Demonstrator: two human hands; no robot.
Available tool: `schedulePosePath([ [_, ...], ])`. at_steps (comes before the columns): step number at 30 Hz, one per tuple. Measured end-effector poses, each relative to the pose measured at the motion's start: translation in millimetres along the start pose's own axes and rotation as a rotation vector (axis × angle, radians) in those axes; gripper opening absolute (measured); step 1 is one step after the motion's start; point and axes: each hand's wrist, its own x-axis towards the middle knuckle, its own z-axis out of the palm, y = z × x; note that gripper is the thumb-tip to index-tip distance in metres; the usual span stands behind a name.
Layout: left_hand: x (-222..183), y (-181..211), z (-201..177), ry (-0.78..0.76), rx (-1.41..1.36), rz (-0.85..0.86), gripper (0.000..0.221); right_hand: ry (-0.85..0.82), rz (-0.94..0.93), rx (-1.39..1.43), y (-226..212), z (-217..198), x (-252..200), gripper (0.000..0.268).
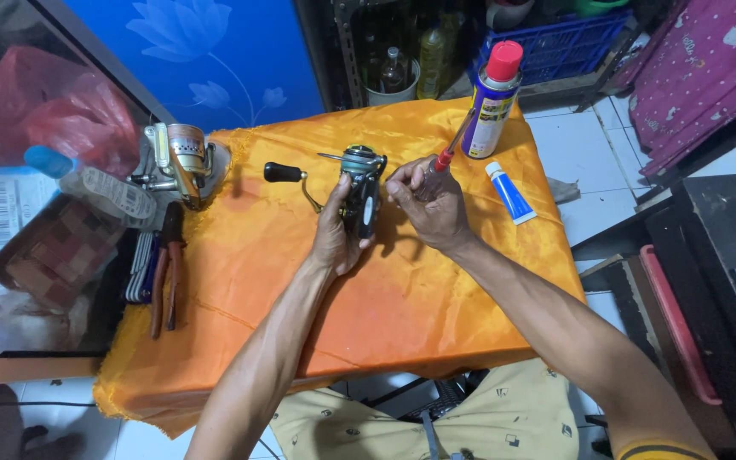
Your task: A person uses a screwdriver to remove screws and disassemble the components of a black fishing reel on a table.
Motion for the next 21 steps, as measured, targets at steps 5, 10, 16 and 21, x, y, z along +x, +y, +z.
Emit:
schedulePosePath([
  [5,-6.1,10.0,8.1,0.020,-0.064,-0.005,0.052,0.024,0.043,-0.011,3.4,-3.1,-3.5,0.025],
  [10,-9.4,13.1,6.4,-0.020,-0.093,0.019,0.055,0.043,0.068,0.005,5.5,-7.3,-7.7,0.024],
  [16,-4.5,9.6,-3.2,-0.187,-0.046,0.068,0.071,-0.033,0.163,-0.052,-9.8,-13.1,-5.7,0.021],
  [21,10.7,-0.1,-21.7,-0.226,-0.119,0.091,0.091,-0.003,0.147,-0.237,-25.0,-8.3,-6.1,0.031],
])
